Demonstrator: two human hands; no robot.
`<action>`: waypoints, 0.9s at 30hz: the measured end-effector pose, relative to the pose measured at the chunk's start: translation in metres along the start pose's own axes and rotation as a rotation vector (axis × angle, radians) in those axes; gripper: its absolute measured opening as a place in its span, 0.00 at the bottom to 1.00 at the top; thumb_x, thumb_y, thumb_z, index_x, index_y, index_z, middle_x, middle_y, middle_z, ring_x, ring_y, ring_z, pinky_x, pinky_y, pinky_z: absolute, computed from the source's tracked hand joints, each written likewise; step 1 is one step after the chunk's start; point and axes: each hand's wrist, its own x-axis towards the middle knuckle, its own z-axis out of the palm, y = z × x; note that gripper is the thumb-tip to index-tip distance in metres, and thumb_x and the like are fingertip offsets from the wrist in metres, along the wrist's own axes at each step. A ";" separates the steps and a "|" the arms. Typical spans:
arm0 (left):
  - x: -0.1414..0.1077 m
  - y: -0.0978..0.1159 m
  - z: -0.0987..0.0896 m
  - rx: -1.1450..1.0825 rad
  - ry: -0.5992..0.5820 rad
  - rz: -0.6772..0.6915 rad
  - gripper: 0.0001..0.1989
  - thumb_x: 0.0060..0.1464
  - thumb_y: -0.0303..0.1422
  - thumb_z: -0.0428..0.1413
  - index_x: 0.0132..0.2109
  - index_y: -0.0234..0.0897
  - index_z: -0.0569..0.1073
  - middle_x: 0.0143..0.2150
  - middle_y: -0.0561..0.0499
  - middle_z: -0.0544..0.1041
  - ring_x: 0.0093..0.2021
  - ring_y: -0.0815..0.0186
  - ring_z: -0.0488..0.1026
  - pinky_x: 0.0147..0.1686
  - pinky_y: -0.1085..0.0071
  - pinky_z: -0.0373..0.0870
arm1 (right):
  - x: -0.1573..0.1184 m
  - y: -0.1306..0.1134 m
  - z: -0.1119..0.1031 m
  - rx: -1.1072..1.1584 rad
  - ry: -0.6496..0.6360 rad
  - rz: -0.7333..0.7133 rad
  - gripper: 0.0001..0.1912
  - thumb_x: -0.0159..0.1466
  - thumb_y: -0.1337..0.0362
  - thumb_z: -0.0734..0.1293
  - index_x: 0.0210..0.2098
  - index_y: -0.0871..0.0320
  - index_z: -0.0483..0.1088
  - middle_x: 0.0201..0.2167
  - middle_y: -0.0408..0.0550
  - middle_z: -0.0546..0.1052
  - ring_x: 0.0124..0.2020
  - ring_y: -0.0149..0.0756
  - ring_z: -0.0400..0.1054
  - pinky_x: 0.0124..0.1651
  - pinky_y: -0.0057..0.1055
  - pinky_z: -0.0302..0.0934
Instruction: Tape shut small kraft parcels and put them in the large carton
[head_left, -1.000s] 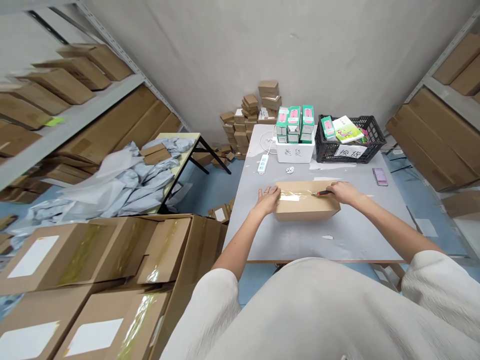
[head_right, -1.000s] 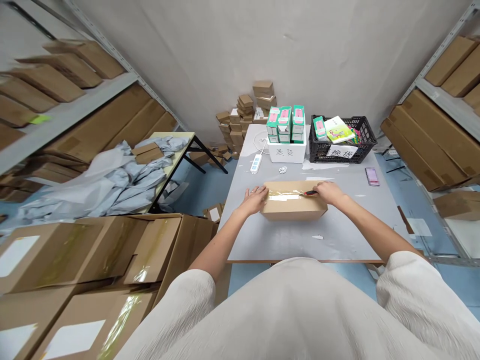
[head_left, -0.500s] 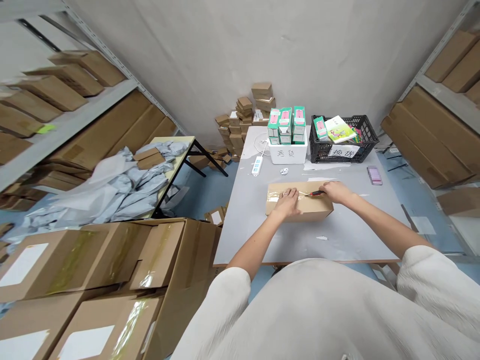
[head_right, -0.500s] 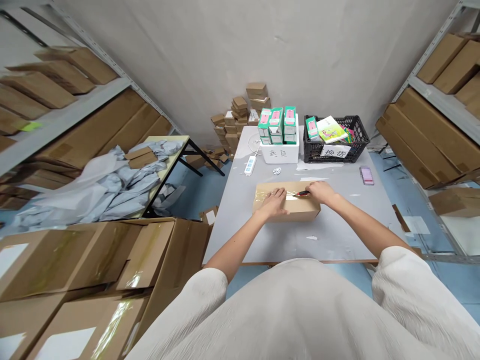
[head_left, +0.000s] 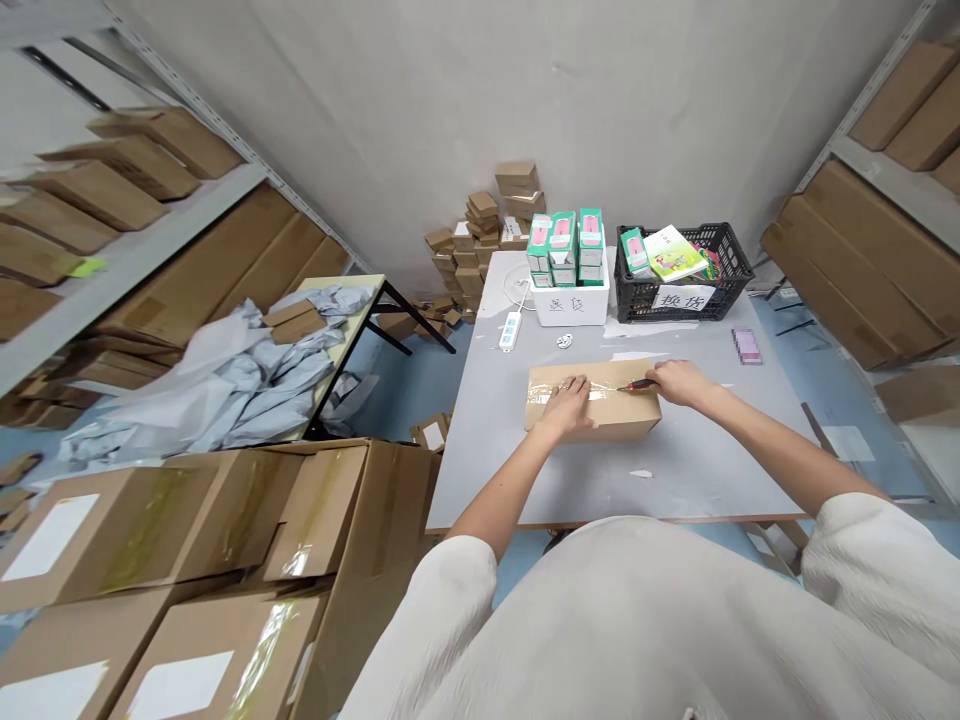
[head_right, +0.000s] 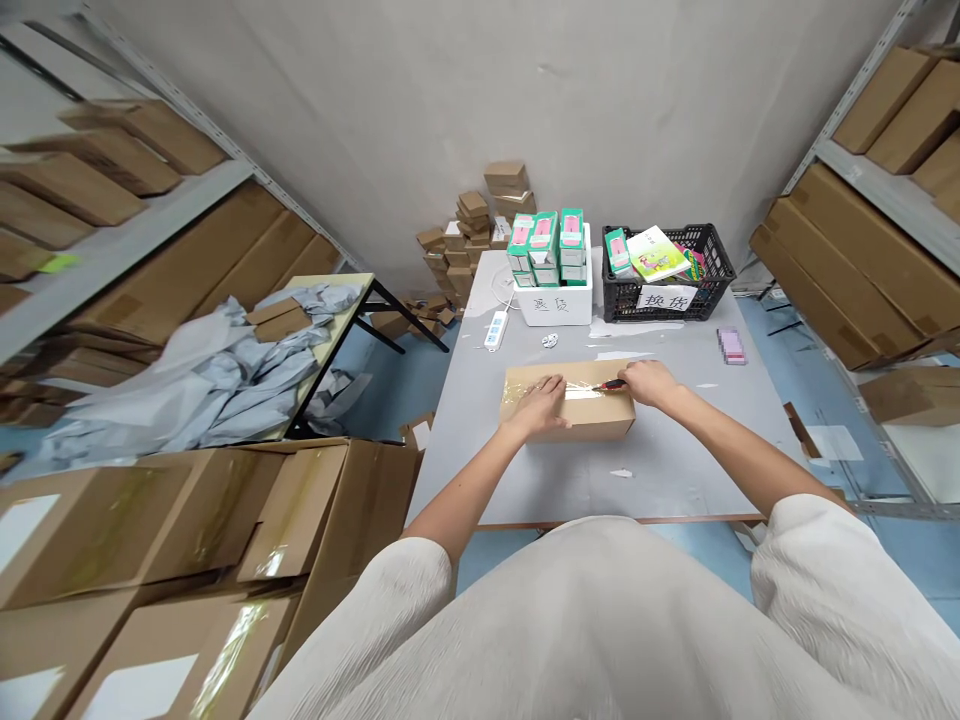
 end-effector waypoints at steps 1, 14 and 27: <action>-0.001 0.000 0.000 0.000 -0.001 0.001 0.54 0.55 0.43 0.73 0.80 0.47 0.55 0.84 0.39 0.50 0.84 0.46 0.44 0.79 0.46 0.51 | -0.001 0.002 0.001 0.000 0.001 0.000 0.18 0.77 0.62 0.60 0.56 0.55 0.80 0.54 0.59 0.82 0.53 0.51 0.78 0.48 0.37 0.65; -0.002 -0.004 0.003 0.000 0.009 0.019 0.53 0.56 0.43 0.72 0.80 0.48 0.53 0.84 0.39 0.51 0.84 0.46 0.44 0.78 0.47 0.50 | -0.015 0.034 0.014 0.045 0.020 0.030 0.18 0.77 0.60 0.60 0.55 0.53 0.81 0.52 0.59 0.83 0.51 0.50 0.77 0.47 0.37 0.64; -0.002 -0.004 -0.001 0.019 -0.009 -0.005 0.51 0.57 0.42 0.71 0.79 0.47 0.54 0.84 0.38 0.50 0.84 0.46 0.43 0.79 0.48 0.50 | -0.035 0.069 0.026 0.079 0.036 0.097 0.19 0.76 0.59 0.61 0.57 0.53 0.80 0.53 0.59 0.83 0.52 0.52 0.77 0.48 0.39 0.64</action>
